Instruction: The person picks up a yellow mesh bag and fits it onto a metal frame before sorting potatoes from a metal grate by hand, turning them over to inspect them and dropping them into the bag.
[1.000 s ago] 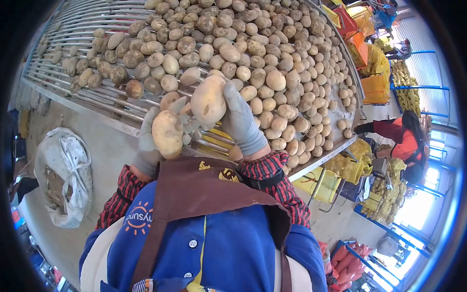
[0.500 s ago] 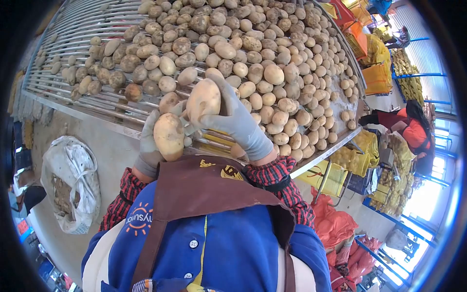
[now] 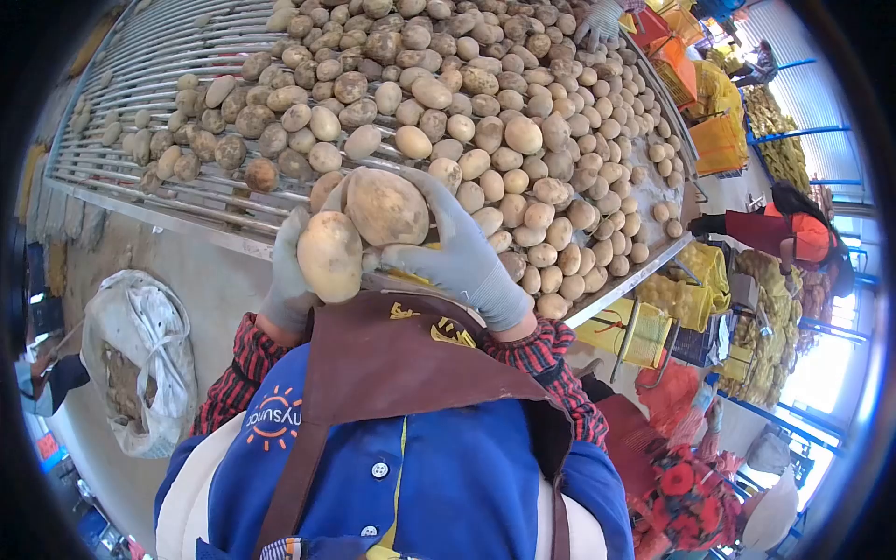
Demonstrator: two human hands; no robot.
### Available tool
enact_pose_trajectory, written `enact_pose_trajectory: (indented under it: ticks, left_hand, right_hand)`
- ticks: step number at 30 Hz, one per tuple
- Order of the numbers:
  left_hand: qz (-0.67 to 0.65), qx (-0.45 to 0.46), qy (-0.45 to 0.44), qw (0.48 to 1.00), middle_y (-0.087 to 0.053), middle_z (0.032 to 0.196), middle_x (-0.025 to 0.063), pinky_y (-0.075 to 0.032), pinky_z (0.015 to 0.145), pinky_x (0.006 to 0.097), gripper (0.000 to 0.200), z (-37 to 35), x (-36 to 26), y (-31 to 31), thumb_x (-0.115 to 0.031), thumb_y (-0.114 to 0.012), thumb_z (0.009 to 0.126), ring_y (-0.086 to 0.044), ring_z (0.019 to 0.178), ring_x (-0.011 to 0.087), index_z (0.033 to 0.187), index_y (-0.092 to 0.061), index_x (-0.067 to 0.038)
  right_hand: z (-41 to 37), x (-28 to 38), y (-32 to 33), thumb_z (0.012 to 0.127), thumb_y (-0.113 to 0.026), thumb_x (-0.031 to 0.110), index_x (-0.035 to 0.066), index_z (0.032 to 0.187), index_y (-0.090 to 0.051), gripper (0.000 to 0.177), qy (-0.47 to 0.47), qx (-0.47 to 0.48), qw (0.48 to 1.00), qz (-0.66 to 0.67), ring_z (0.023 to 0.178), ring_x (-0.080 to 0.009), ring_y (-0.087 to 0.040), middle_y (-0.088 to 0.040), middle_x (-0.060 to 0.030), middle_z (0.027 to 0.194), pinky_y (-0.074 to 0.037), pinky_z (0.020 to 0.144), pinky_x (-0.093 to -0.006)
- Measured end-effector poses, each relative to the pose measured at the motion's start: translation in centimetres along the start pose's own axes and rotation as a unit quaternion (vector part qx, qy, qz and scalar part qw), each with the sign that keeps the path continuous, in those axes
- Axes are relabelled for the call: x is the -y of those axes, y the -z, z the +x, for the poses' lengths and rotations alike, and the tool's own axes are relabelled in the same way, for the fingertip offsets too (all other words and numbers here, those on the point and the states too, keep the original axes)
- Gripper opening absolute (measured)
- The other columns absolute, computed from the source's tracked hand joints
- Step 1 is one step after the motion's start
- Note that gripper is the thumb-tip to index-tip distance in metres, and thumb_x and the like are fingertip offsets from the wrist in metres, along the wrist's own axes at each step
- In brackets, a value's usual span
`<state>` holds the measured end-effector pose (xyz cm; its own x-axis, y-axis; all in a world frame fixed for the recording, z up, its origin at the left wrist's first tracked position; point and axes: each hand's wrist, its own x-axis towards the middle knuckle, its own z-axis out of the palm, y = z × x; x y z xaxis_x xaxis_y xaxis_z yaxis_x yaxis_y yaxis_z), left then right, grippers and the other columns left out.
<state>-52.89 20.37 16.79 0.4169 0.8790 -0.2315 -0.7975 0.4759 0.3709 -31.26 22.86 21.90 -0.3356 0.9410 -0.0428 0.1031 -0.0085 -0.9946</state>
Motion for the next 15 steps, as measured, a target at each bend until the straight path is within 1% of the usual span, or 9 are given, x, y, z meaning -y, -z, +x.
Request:
enact_pose_trajectory:
  ticks: [1, 2, 3, 4, 5, 6, 7, 9, 15]
  left_hand:
    - [0.045, 0.005, -0.008, 0.999, -0.055, 0.142, 0.0187, -0.058, 0.093, 0.043, 0.079, -0.3, 0.0, -0.4, -0.057, -0.047, 0.1, -0.062, 0.121, 0.0307, 0.157, -0.032, -0.004]
    - [0.09, 0.009, -0.015, 0.996, -0.056, 0.141, 0.0192, -0.061, 0.089, 0.0439, 0.083, -0.5, 0.1, -0.8, -0.06, -0.047, 0.099, -0.064, 0.119, 0.0323, 0.158, -0.03, -0.005]
    - [0.111, 0.015, -0.036, 0.993, -0.052, 0.145, 0.0193, -0.059, 0.093, 0.0415, 0.085, -0.6, 0.3, -1.6, -0.059, -0.049, 0.098, -0.06, 0.124, 0.0301, 0.158, -0.029, -0.002]
    - [0.13, 0.019, -0.058, 0.99, -0.048, 0.149, 0.0194, -0.057, 0.097, 0.0391, 0.087, -0.8, 0.3, -2.1, -0.057, -0.051, 0.097, -0.057, 0.129, 0.028, 0.157, -0.028, 0.001]
    - [0.127, 0.017, -0.058, 0.99, -0.048, 0.149, 0.0194, -0.057, 0.097, 0.0391, 0.087, -1.3, 0.1, -2.2, -0.057, -0.051, 0.097, -0.057, 0.129, 0.028, 0.157, -0.028, 0.001]
    - [0.142, 0.053, -0.067, 0.986, -0.046, 0.152, 0.0199, -0.047, 0.107, 0.0386, 0.079, -1.6, -0.1, -2.3, -0.049, -0.05, 0.098, -0.051, 0.135, 0.0285, 0.154, -0.032, 0.004]
    - [0.157, 0.088, -0.078, 0.981, -0.044, 0.154, 0.0203, -0.037, 0.117, 0.0381, 0.072, -1.9, -0.3, -2.3, -0.04, -0.048, 0.098, -0.045, 0.142, 0.029, 0.152, -0.037, 0.007]
    - [0.163, 0.086, -0.098, 0.978, -0.044, 0.154, 0.0204, -0.036, 0.117, 0.038, 0.072, -2.3, -0.2, -2.6, -0.04, -0.048, 0.098, -0.045, 0.142, 0.0291, 0.151, -0.037, 0.007]
    - [0.16, 0.099, -0.1, 0.977, -0.044, 0.153, 0.0199, -0.04, 0.114, 0.0376, 0.072, -4.0, -0.8, -2.3, -0.041, -0.047, 0.099, -0.046, 0.141, 0.0279, 0.151, -0.037, 0.008]
  right_hand:
    - [-0.2, -0.1, -0.1, 0.067, -0.088, 0.028, 0.001, 0.147, -0.045, 0.094, 0.0, 0.0, 1.0, 0.0, 0.129, -0.0255, -0.054, -0.054, -0.0129, 0.137, -0.042, 0.11, -0.0372]
    - [-0.3, -0.2, -0.3, 0.067, -0.087, 0.025, 0.0, 0.148, -0.043, 0.095, -0.019, 0.014, 0.998, 0.066, 0.131, -0.0253, -0.052, -0.053, -0.0129, 0.139, -0.041, 0.112, -0.0371]
    - [-0.3, -0.4, -0.4, 0.067, -0.086, 0.022, 0.0, 0.15, -0.041, 0.097, -0.039, 0.03, 0.99, 0.131, 0.134, -0.025, -0.05, -0.051, -0.013, 0.141, -0.039, 0.114, -0.0371]
    - [-0.5, -0.9, -0.3, 0.067, -0.086, 0.022, 0.0, 0.15, -0.041, 0.097, -0.041, 0.031, 0.99, 0.131, 0.134, -0.025, -0.05, -0.051, -0.013, 0.141, -0.039, 0.114, -0.0371]
    - [-0.6, -1.5, -0.1, 0.069, -0.084, 0.013, 0.001, 0.15, -0.04, 0.093, -0.034, 0.047, 0.984, 0.17, 0.136, -0.0243, -0.049, -0.051, -0.0125, 0.143, -0.04, 0.115, -0.0378]
    - [-0.7, -1.9, 0.0, 0.071, -0.083, 0.004, 0.001, 0.15, -0.04, 0.09, -0.028, 0.064, 0.975, 0.209, 0.137, -0.0235, -0.047, -0.05, -0.012, 0.145, -0.04, 0.116, -0.0385]
    - [-0.7, -1.8, -0.2, 0.071, -0.083, 0.004, 0.001, 0.15, -0.04, 0.09, -0.032, 0.068, 0.976, 0.207, 0.137, -0.0235, -0.047, -0.05, -0.012, 0.145, -0.04, 0.116, -0.0385]
    - [-0.7, -1.8, -0.5, 0.068, -0.079, -0.005, 0.003, 0.149, -0.041, 0.089, -0.051, 0.076, 0.944, 0.318, 0.135, -0.0259, -0.05, -0.051, -0.0123, 0.143, -0.043, 0.115, -0.0404]
    - [-0.6, -2.6, -1.2, 0.067, -0.078, -0.003, 0.006, 0.148, -0.042, 0.09, -0.06, 0.071, 0.909, 0.406, 0.134, -0.028, -0.052, -0.051, -0.0137, 0.142, -0.047, 0.112, -0.0436]
